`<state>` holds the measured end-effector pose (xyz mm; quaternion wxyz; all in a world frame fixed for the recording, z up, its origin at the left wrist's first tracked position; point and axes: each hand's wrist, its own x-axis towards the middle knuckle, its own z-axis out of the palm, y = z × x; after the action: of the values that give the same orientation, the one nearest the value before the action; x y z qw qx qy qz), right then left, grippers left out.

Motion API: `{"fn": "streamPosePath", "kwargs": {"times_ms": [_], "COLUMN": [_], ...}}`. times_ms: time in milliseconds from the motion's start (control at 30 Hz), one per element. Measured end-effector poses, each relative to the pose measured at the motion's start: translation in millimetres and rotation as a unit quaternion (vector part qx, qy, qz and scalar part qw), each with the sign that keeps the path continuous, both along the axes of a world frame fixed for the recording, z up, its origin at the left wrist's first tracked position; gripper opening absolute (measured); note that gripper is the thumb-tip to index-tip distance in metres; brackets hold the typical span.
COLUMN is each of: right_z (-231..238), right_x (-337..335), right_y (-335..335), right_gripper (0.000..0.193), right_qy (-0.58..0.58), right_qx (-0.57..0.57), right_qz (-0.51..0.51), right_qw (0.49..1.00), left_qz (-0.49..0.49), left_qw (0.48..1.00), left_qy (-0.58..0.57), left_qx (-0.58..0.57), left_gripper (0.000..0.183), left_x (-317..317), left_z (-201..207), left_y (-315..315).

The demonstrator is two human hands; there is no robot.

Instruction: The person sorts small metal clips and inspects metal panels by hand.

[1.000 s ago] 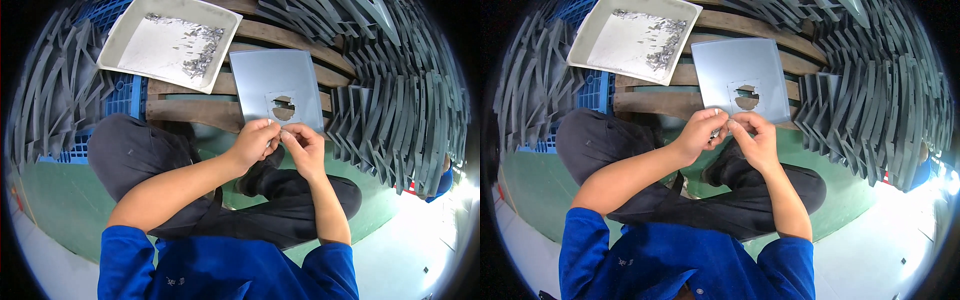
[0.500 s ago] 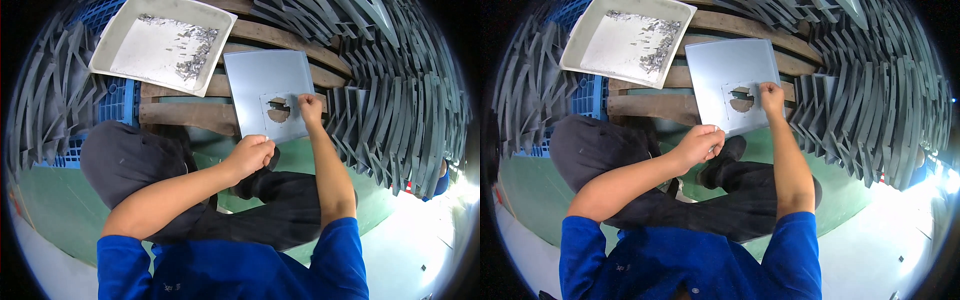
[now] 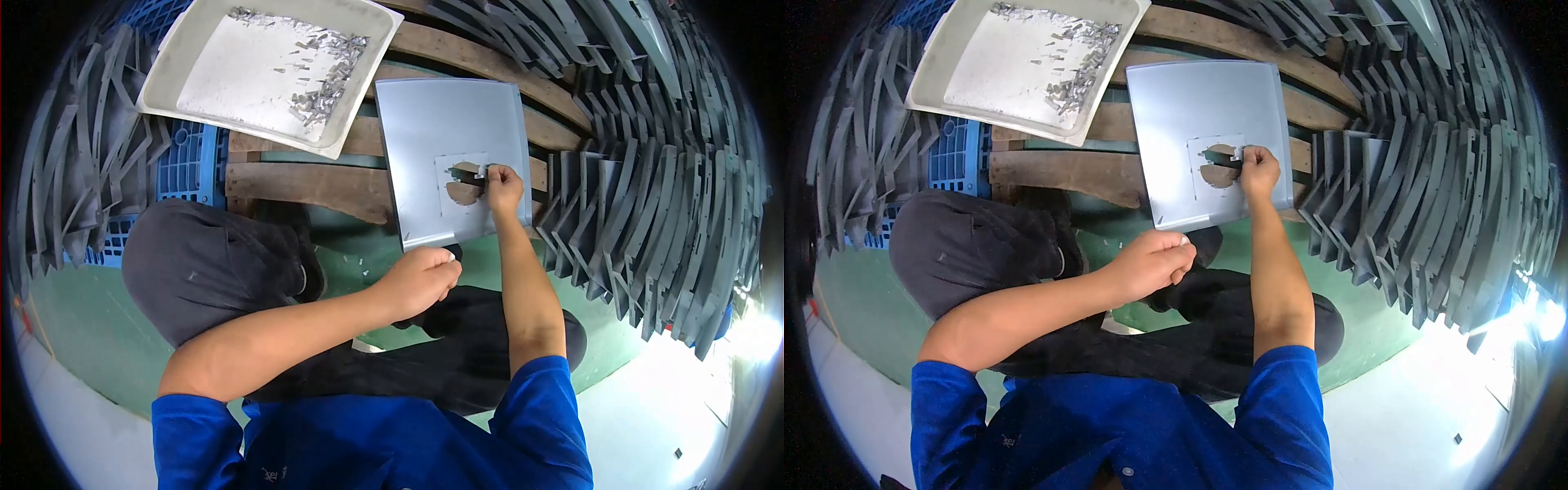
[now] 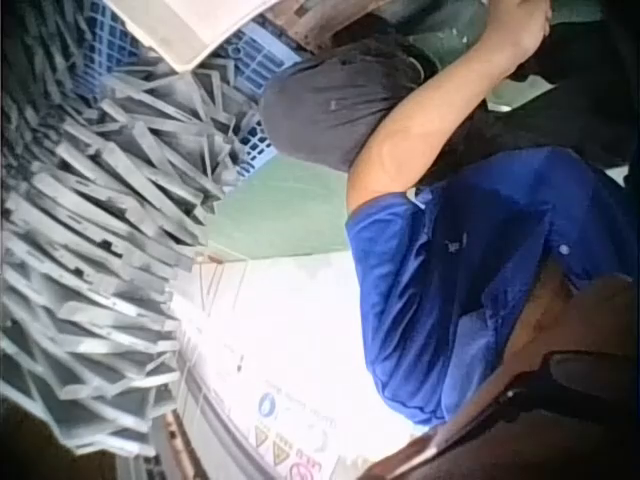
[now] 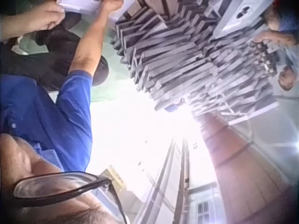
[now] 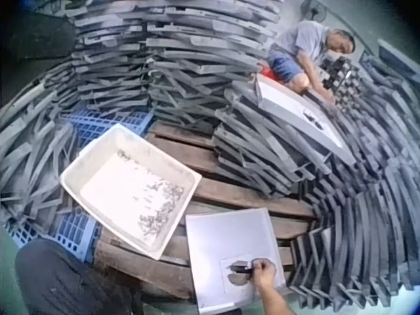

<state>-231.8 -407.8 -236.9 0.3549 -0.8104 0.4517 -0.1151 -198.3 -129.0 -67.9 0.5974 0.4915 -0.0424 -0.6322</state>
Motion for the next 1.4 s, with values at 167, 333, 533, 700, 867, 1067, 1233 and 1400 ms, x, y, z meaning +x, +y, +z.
{"fn": "streamPosePath", "kwargs": {"times_ms": [167, 333, 533, 700, 867, 1067, 1233, 1400], "right_z": [-4, -3, 10, 10, 11, 21, 7, 17], "right_x": [-6, -3, 2, -3, 2, 7, -5, 13], "right_y": [-9, -4, 9, 6, 11, 9, 17, 28], "right_gripper": [0.017, 0.015, 0.014, 0.016, 0.019, 0.020, 0.015, 0.015], "right_qy": [-0.019, -0.025, 0.029, 0.016, 0.040, 0.023, -0.004, 0.026], "right_qx": [0.026, 0.016, -0.068, -0.089, -0.086, -0.093, -0.102, -0.086], "right_qz": [-0.009, -0.007, 0.026, 0.038, 0.044, 0.040, 0.104, 0.053], "right_qw": [0.999, 1.000, 0.997, 0.995, 0.995, 0.995, 0.989, 0.995], "left_qz": [-0.015, -0.006, -0.007, -0.016, -0.016, -0.021, -0.038, -0.076], "left_qw": [1.000, 1.000, 1.000, 0.997, 0.996, 0.994, 0.997, 0.996], "left_qy": [-0.003, 0.002, -0.023, -0.070, -0.090, -0.107, -0.017, -0.028], "left_qx": [0.009, 0.004, 0.007, 0.002, -0.008, -0.010, -0.062, 0.022], "left_gripper": [0.031, 0.032, 0.033, 0.033, 0.033, 0.032, 0.028, 0.027], "left_x": [1, 0, -1, -4, -3, 1, -3, 7], "left_z": [3, 0, -1, -1, -1, 3, -7, 11], "left_y": [-3, -2, 1, -1, 3, -1, 7, 9]}}
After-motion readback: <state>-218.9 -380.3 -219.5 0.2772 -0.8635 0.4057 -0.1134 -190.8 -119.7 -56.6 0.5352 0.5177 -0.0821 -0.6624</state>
